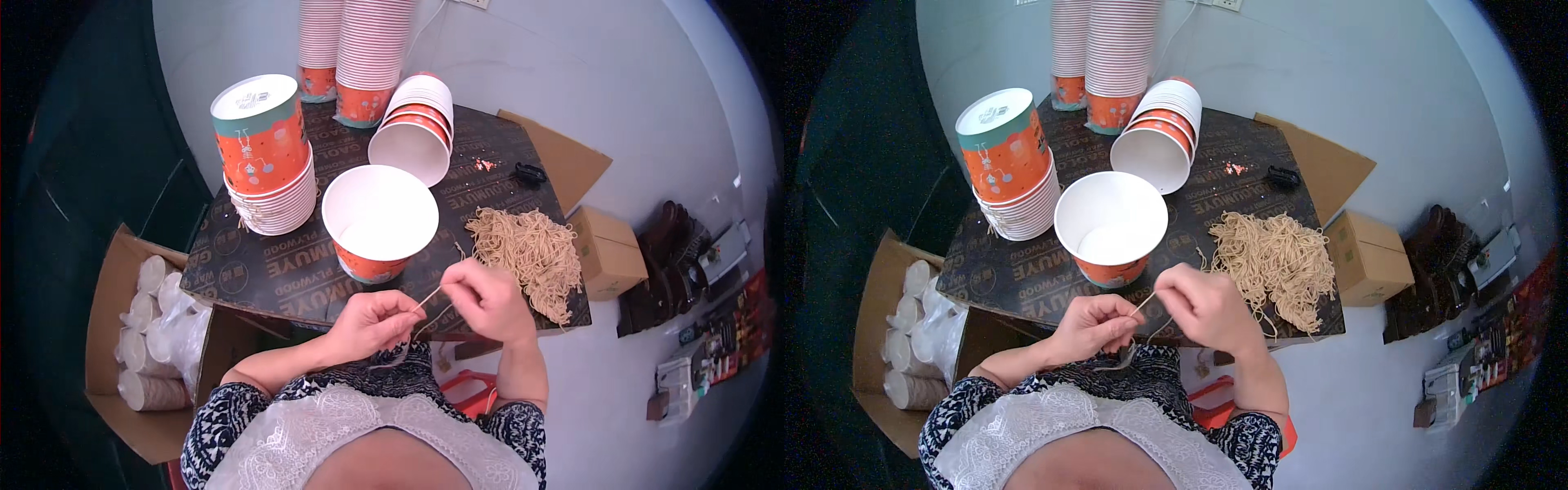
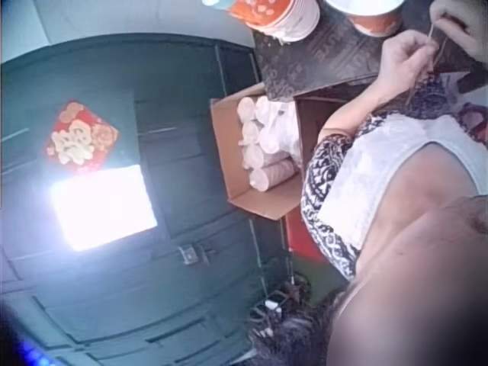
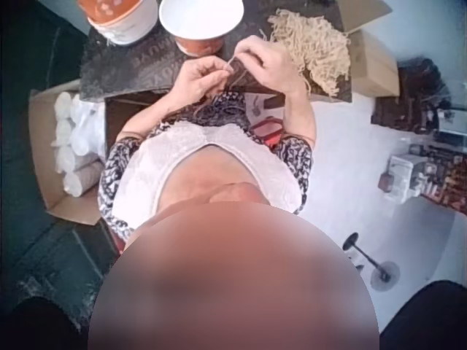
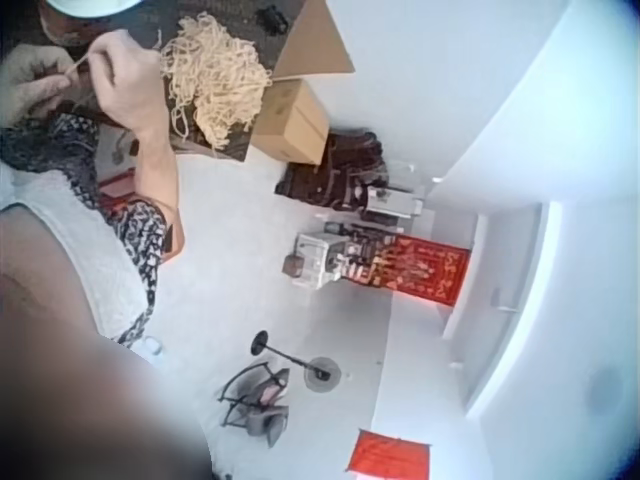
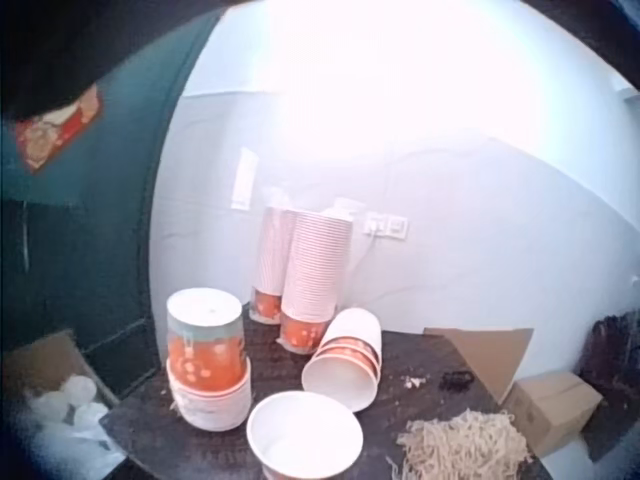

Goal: Tying thin elastic cords to large paper cups.

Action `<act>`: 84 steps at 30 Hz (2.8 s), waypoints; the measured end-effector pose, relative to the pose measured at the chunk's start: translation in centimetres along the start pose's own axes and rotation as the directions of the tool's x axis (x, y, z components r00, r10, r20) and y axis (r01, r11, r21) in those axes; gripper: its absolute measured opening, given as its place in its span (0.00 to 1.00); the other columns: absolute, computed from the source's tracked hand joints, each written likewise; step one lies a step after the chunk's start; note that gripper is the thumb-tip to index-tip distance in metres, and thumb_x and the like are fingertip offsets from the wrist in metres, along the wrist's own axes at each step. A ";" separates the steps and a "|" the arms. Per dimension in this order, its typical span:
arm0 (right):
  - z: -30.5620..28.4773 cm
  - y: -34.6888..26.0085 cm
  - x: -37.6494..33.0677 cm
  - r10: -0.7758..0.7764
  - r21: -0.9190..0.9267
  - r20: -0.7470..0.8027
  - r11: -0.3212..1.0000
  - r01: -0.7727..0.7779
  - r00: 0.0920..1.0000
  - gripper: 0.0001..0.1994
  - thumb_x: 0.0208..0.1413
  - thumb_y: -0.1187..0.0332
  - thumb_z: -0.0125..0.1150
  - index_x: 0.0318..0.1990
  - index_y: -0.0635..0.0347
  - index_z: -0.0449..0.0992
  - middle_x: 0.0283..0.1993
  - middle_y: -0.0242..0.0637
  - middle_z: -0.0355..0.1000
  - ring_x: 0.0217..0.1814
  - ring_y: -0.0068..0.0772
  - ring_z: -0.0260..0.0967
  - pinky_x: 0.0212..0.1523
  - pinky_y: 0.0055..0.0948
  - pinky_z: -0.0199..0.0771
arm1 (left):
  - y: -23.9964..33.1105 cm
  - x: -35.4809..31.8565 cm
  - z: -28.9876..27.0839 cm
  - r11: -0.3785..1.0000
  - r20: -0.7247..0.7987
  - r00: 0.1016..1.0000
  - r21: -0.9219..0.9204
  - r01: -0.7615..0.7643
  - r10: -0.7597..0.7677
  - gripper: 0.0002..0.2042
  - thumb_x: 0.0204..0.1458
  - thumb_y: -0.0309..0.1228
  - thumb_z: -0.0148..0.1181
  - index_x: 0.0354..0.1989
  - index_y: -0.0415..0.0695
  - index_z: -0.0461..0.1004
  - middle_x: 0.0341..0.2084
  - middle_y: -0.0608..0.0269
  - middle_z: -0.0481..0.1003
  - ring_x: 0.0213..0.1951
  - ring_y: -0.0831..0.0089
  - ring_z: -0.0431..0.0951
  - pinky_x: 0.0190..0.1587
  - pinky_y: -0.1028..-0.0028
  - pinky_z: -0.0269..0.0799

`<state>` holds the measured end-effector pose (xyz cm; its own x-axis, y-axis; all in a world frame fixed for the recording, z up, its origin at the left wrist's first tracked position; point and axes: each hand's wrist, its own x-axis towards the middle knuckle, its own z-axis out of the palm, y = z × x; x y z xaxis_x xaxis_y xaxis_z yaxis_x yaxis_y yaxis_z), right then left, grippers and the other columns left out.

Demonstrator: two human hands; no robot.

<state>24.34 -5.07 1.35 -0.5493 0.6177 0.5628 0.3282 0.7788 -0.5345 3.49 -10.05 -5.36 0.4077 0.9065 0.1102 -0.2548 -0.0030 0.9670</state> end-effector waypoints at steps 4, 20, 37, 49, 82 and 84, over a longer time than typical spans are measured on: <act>-1.4 2.2 -1.2 0.172 -0.016 -0.141 0.984 -0.176 0.975 0.02 0.55 0.78 0.59 0.34 0.62 0.73 0.23 0.36 0.69 0.21 0.27 0.68 0.24 0.26 0.66 | -0.1 -0.3 -1.7 0.991 -0.072 0.997 0.126 0.048 -0.039 0.07 0.62 0.27 0.55 0.41 0.37 0.77 0.20 0.71 0.74 0.18 0.88 0.67 0.20 0.85 0.61; -0.7 7.4 -2.8 0.393 -0.050 -0.360 0.898 -0.438 0.846 0.00 0.58 0.76 0.57 0.35 0.63 0.73 0.26 0.35 0.69 0.28 0.26 0.68 0.29 0.27 0.67 | -1.1 -0.1 -3.1 0.893 -0.321 0.942 0.446 0.057 0.100 0.06 0.57 0.26 0.60 0.36 0.36 0.78 0.19 0.68 0.76 0.23 0.86 0.72 0.25 0.80 0.68; 8.0 1.5 -3.8 0.398 0.448 -0.160 0.845 -0.292 0.903 0.05 0.61 0.76 0.57 0.41 0.68 0.74 0.27 0.31 0.73 0.28 0.15 0.67 0.29 0.19 0.68 | 3.9 2.3 -1.8 0.538 0.058 0.955 0.816 -0.214 0.292 0.04 0.51 0.22 0.64 0.34 0.35 0.78 0.20 0.56 0.77 0.21 0.76 0.77 0.24 0.75 0.71; 9.7 3.6 -2.8 0.562 0.591 -0.400 0.762 -0.265 0.724 0.02 0.58 0.79 0.61 0.32 0.64 0.76 0.23 0.16 0.64 0.23 0.04 0.53 0.23 0.10 0.50 | 4.4 2.5 -2.4 0.666 -0.184 0.922 0.740 -0.098 0.340 0.03 0.53 0.23 0.62 0.31 0.35 0.78 0.16 0.60 0.75 0.19 0.80 0.74 0.23 0.76 0.69; 11.0 4.8 0.2 0.480 0.446 -0.464 0.852 -0.272 0.744 0.03 0.58 0.78 0.60 0.31 0.65 0.74 0.20 0.16 0.62 0.22 0.05 0.53 0.21 0.14 0.51 | 7.1 10.9 -6.5 0.472 0.357 0.932 0.833 -0.289 -0.060 0.14 0.52 0.27 0.57 0.46 0.35 0.78 0.37 0.47 0.80 0.39 0.56 0.81 0.44 0.64 0.74; 10.9 4.7 0.3 0.470 0.438 -0.472 0.859 -0.264 0.746 0.03 0.58 0.78 0.60 0.32 0.65 0.74 0.20 0.17 0.62 0.22 0.05 0.53 0.21 0.14 0.51 | 7.2 11.4 -6.2 0.454 0.335 0.935 0.855 -0.251 -0.115 0.12 0.52 0.27 0.57 0.42 0.36 0.79 0.34 0.47 0.80 0.37 0.56 0.81 0.43 0.64 0.74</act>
<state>17.31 -2.38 -7.85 0.1077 0.8783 0.4659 0.0904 0.4580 -0.8843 0.83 2.87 1.40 0.7046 0.7062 0.0689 0.5317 -0.5898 0.6078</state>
